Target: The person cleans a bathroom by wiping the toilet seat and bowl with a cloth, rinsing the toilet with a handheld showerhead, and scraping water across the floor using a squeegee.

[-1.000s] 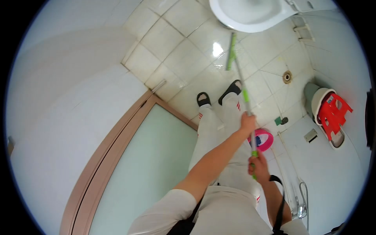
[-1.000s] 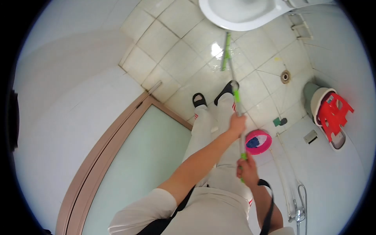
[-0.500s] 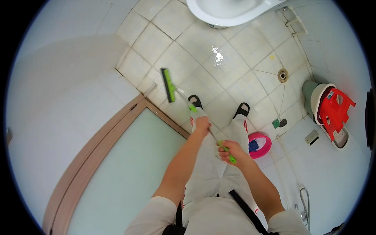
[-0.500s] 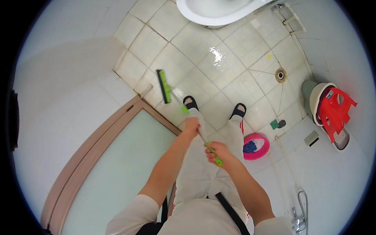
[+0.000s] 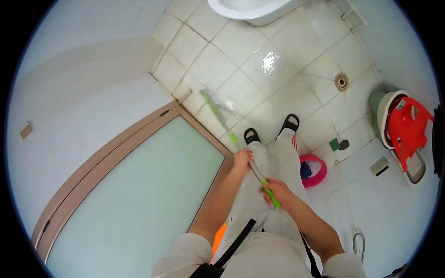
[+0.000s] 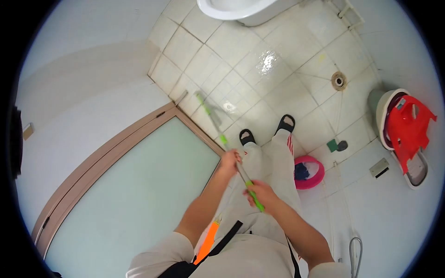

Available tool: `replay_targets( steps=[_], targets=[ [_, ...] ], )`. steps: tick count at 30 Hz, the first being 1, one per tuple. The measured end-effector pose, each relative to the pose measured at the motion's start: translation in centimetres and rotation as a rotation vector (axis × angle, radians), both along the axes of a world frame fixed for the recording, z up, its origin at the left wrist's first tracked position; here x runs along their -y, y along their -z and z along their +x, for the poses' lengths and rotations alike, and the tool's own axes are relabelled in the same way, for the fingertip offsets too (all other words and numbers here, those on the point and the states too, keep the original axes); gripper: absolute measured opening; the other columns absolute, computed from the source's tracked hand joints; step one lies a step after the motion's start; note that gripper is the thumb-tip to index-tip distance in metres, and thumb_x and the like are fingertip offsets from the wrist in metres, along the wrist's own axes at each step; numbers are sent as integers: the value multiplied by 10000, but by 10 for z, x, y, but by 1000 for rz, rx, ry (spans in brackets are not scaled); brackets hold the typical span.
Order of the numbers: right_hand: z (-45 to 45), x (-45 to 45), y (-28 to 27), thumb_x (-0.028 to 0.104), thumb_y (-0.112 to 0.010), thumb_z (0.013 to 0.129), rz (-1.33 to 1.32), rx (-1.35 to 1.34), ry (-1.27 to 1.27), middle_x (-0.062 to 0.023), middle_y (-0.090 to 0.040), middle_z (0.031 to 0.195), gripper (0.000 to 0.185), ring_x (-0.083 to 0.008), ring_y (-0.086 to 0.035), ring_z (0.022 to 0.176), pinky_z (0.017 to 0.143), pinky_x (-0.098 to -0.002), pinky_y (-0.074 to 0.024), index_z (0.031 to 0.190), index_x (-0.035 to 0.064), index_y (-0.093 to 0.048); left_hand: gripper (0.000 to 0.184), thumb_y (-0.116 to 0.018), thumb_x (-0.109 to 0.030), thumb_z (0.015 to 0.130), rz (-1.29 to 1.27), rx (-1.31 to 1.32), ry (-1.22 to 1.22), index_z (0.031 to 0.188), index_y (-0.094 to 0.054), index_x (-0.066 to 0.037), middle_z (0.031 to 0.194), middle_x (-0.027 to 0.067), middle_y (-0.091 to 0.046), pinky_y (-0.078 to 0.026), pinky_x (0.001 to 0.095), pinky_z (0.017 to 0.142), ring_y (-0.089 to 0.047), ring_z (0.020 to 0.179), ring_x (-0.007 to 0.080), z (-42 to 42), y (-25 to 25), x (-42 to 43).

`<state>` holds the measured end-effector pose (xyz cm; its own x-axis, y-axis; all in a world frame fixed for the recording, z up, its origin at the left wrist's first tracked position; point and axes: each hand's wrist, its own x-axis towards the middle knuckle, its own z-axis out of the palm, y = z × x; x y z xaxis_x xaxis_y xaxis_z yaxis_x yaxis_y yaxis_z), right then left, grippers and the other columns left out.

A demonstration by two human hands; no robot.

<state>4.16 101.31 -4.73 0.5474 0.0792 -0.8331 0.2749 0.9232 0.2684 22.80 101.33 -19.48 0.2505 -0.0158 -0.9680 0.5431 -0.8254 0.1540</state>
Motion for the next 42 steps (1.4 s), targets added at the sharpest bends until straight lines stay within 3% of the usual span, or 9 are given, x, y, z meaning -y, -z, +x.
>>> replay_targets(
  steps=[6, 14, 20, 25, 28, 31, 34, 38, 42],
  targets=[
    [93, 28, 124, 49, -474, 843, 33, 94, -27, -74, -533, 743, 182, -102, -432, 474, 403, -251, -351, 1017, 12, -507, 74, -447, -85, 829, 152, 6, 12, 756, -450, -79, 542, 62, -421, -401, 381, 475, -417, 481, 209, 98, 117, -2],
    [-19, 1, -23, 82, -456, 914, 68, -269, 118, -48, -513, 805, 386, -74, -416, 512, 406, -225, -333, 1296, 92, -405, 143, -525, -118, 824, -354, -241, 255, 694, -525, -59, 588, 29, -449, -399, 320, 443, -492, 513, 156, -62, 73, -27],
    [-8, -58, -83, 66, -445, 912, -45, -327, 61, -68, -524, 828, 472, -111, -456, 528, 442, -258, -397, 1369, 91, -330, 162, -581, -162, 794, -254, -235, 315, 933, -549, -84, 719, 35, -540, -452, 349, 551, -533, 584, 155, -74, 3, -39],
    [41, -54, 41, 54, -492, 866, 303, 62, 125, -70, -525, 750, 124, -123, -449, 520, 446, -274, -395, 988, 35, -483, 104, -506, -77, 841, 14, -15, 69, 742, -532, -64, 638, 64, -507, -414, 334, 424, -498, 499, 182, 42, 38, -49],
    [41, -13, 89, 68, -478, 868, 95, 78, 93, -41, -490, 729, 152, -93, -407, 513, 410, -229, -333, 1010, 22, -507, 114, -497, -70, 824, 96, 51, 121, 712, -514, -56, 636, 82, -502, -393, 345, 422, -503, 509, 200, 40, 91, -5],
    [-11, 10, 46, 54, -481, 865, 72, -51, 159, -26, -458, 703, 185, -83, -384, 504, 393, -216, -302, 1046, 17, -491, 98, -526, -74, 799, -190, -144, 148, 711, -513, -31, 620, 95, -498, -385, 364, 427, -516, 519, 225, -19, 111, -6],
    [-63, -4, 6, 42, -485, 862, 28, -165, 320, -28, -453, 698, 228, -88, -380, 498, 389, -216, -291, 1089, 23, -476, 105, -560, -90, 775, -581, -134, 697, 752, -505, -4, 619, 107, -498, -378, 383, 416, -531, 524, 239, -115, 143, -12],
    [-102, -17, -25, 46, -493, 869, -56, -229, 450, -42, -472, 697, 258, -104, -398, 495, 405, -235, -317, 1127, 40, -474, 146, -557, -77, 789, -201, -102, 510, 894, -513, 15, 687, 113, -522, -455, 344, 434, -556, 547, 222, -202, 22, 71],
    [-105, -12, -24, 55, -496, 877, -53, -162, 359, -42, -481, 689, 253, -111, -417, 497, 416, -265, -341, 1129, 48, -480, 162, -566, -97, 796, -337, 10, 786, 878, -488, 18, 645, 104, -510, -418, 348, 400, -528, 495, 213, -177, 41, 80]
  ],
)
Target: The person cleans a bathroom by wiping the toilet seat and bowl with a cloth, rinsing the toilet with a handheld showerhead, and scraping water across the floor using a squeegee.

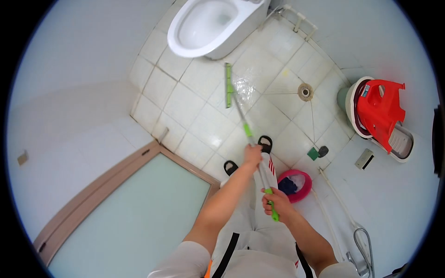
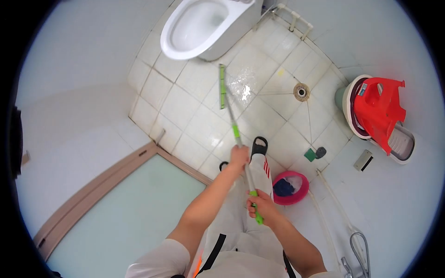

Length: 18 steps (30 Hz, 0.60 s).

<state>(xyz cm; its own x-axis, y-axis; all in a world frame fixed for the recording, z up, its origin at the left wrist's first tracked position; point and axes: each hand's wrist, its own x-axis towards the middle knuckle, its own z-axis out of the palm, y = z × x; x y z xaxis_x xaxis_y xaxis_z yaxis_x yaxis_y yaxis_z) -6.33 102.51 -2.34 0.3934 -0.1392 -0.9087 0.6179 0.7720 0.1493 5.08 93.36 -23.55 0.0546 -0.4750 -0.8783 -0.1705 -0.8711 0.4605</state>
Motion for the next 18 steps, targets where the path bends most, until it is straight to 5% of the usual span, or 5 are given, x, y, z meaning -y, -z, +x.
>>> replay_targets(
  steps=[3, 4, 7, 13, 18],
  targets=[
    [13, 40, 53, 78, -498, 888, -102, -28, 16, -29, -490, 689, 101, -107, -441, 502, 418, -280, -353, 983, 46, -508, 182, -573, -113, 801, -199, 177, 329, 867, -469, 21, 613, 97, -501, -390, 350, 375, -507, 456, 207, 41, 72, 34],
    [7, 52, 74, 84, -497, 890, -157, -35, 28, -27, -490, 688, 70, -106, -445, 501, 417, -280, -353, 948, 46, -510, 176, -567, -114, 802, 110, 137, 12, 850, -467, 23, 608, 103, -509, -393, 358, 376, -518, 461, 211, 19, 35, 76],
    [-24, 40, 97, 110, -494, 899, -213, -96, 22, -19, -490, 685, 60, -103, -442, 497, 417, -273, -355, 881, 53, -495, 179, -551, -121, 805, 124, 114, 148, 844, -475, 35, 607, 119, -520, -416, 373, 395, -534, 470, 225, -3, 78, 69],
    [-28, -24, 21, 114, -473, 919, -25, -231, 125, -43, -486, 696, 66, -128, -457, 496, 414, -287, -369, 954, 63, -449, 211, -562, -120, 800, -4, 91, 375, 850, -505, 77, 621, 188, -568, -445, 398, 412, -591, 482, 280, -86, 10, 4],
    [-27, 27, 7, 115, -472, 920, -144, -217, 246, -55, -497, 710, 92, -138, -472, 507, 423, -301, -390, 994, 79, -429, 260, -593, -164, 835, 20, 32, 412, 906, -516, 74, 603, 151, -564, -455, 379, 430, -598, 492, 252, -105, -14, 70]
  ],
)
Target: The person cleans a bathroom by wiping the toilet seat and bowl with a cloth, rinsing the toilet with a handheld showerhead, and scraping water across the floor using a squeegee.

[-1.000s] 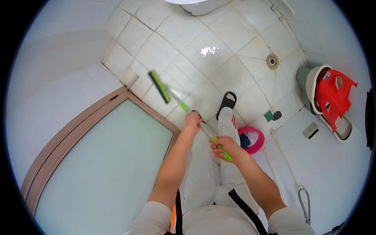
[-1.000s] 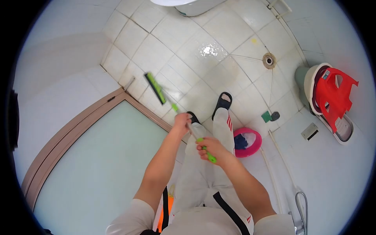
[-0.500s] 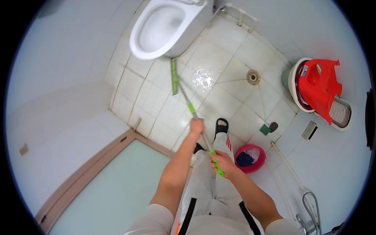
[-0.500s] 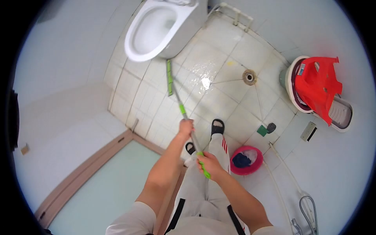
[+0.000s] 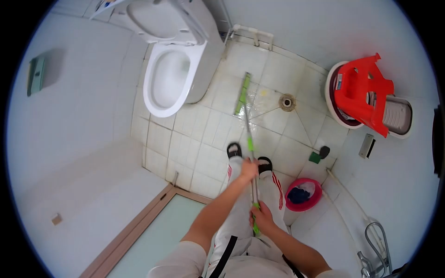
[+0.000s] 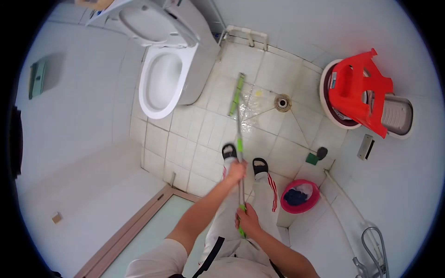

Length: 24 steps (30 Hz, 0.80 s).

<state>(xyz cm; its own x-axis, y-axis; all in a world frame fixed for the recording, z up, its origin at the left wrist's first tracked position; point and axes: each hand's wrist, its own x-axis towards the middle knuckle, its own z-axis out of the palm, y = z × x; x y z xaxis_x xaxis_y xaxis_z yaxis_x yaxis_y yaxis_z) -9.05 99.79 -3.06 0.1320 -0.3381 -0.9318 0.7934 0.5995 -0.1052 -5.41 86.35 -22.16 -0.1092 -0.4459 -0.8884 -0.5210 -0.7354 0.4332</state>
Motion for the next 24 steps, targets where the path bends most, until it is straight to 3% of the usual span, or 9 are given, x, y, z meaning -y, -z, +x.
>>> replay_targets(
  steps=[2, 6, 8, 11, 13, 15, 17, 20, 24],
  targets=[
    [-12, 45, 26, 120, -482, 920, -74, -11, 17, -49, -493, 701, 71, -128, -464, 501, 423, -293, -389, 947, 63, -450, 235, -567, -146, 816, -147, 16, -2, 854, -522, 81, 616, 143, -567, -431, 378, 396, -558, 447, 244, -2, 19, 59],
    [-43, 125, 80, 143, -501, 907, -57, -3, 45, -33, -485, 685, 94, -117, -448, 484, 414, -278, -366, 884, 54, -478, 189, -521, -110, 796, -79, 170, 119, 837, -514, 74, 608, 155, -547, -445, 373, 409, -555, 459, 248, -33, 58, 148],
    [-52, 120, 81, 152, -501, 903, 35, 25, 49, -28, -480, 680, 95, -116, -437, 478, 413, -273, -354, 890, 59, -487, 197, -530, -71, 777, 25, 112, 111, 887, -493, 89, 627, 179, -539, -460, 382, 412, -550, 456, 271, -28, 85, 142],
    [-24, 84, 59, 130, -480, 929, 147, -76, 57, -26, -474, 710, 54, -92, -402, 485, 400, -252, -304, 948, 80, -470, 239, -528, -90, 802, -90, 56, 442, 936, -455, 94, 705, 191, -555, -473, 391, 422, -550, 458, 283, -9, 110, 76],
    [-14, 71, 30, 120, -472, 936, 228, -47, 118, -26, -471, 710, 50, -92, -396, 484, 398, -250, -307, 962, 78, -462, 255, -526, -115, 823, 13, 42, 395, 958, -438, 82, 733, 197, -554, -472, 392, 415, -551, 460, 284, -14, 90, 54],
    [-13, 68, 3, 114, -470, 939, 283, -49, 178, -23, -467, 700, 47, -91, -395, 481, 397, -250, -309, 964, 75, -464, 264, -529, -132, 833, 173, 86, 249, 967, -428, 71, 735, 193, -550, -463, 389, 401, -550, 457, 279, -42, 20, 56],
    [-15, 68, -13, 102, -470, 936, 328, -68, 206, -17, -462, 686, 60, -87, -394, 479, 395, -245, -313, 983, 67, -459, 274, -532, -137, 835, 225, 90, 272, 980, -420, 66, 715, 181, -544, -449, 381, 386, -545, 450, 267, -53, 3, 48],
    [-20, 57, -24, 130, -503, 909, 382, -145, 189, -9, -471, 664, 330, -78, -412, 473, 389, -237, -327, 1227, 52, -464, 250, -536, -130, 833, 283, 71, 258, 948, -426, 62, 685, 160, -536, -427, 366, 369, -530, 433, 244, -68, -6, 37],
    [-29, 53, -40, 132, -513, 904, 392, -241, 172, -5, -478, 648, 381, -76, -426, 470, 387, -240, -353, 1271, 50, -450, 202, -531, -108, 823, 367, -26, 281, 916, -439, 46, 654, 131, -524, -413, 358, 365, -510, 418, 216, -80, -13, 24]
  ],
)
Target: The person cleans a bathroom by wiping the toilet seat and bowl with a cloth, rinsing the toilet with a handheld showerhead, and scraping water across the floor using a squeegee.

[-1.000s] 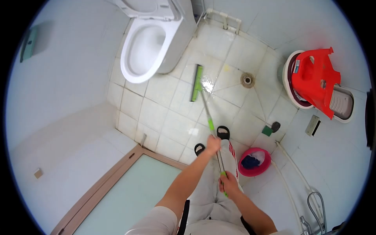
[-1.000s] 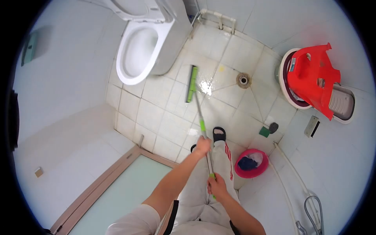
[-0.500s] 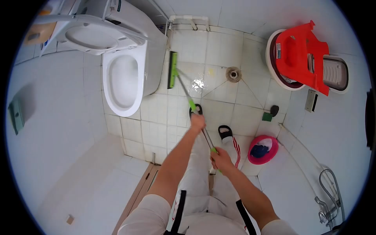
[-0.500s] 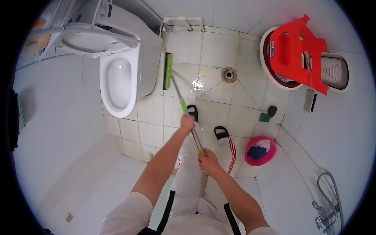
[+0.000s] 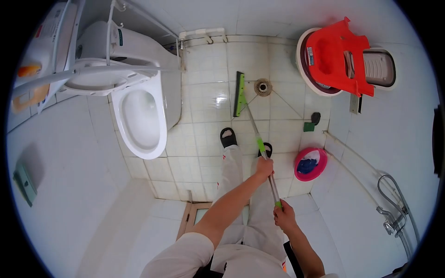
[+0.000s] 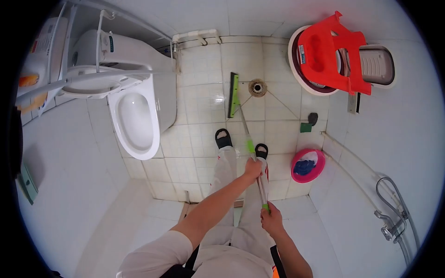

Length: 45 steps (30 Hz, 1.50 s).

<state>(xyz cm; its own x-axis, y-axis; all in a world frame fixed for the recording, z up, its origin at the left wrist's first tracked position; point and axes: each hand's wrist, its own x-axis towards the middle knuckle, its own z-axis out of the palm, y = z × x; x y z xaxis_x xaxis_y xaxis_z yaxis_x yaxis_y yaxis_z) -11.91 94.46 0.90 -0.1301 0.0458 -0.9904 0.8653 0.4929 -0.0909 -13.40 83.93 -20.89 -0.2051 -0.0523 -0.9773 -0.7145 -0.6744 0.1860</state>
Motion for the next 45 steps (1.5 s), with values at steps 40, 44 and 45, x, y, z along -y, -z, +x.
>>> replay_targets(
  steps=[40, 44, 45],
  targets=[
    [-124, 73, 178, 381, -398, 973, -396, 193, 636, -35, -431, 562, 325, -138, -393, 387, 370, -306, -352, 955, 62, -455, 138, -536, -105, 823, -511, -70, 607, 814, -527, 32, 650, 131, -545, -462, 393, 460, -566, 488, 248, -218, 150, 107],
    [-42, 43, 149, 382, -408, 975, -317, 262, 704, -34, -432, 582, 316, -137, -371, 390, 359, -293, -317, 985, 68, -443, 194, -545, -151, 823, -467, 8, 800, 893, -510, 27, 783, 201, -625, -522, 409, 615, -640, 649, 317, -124, 127, 53],
    [-28, 39, 131, 386, -407, 977, -298, 285, 734, -32, -429, 581, 321, -135, -371, 394, 362, -290, -315, 987, 68, -442, 270, -528, -152, 824, -372, -9, 797, 971, -440, 57, 756, 238, -603, -531, 421, 598, -644, 667, 348, -111, 99, 46]
  ],
)
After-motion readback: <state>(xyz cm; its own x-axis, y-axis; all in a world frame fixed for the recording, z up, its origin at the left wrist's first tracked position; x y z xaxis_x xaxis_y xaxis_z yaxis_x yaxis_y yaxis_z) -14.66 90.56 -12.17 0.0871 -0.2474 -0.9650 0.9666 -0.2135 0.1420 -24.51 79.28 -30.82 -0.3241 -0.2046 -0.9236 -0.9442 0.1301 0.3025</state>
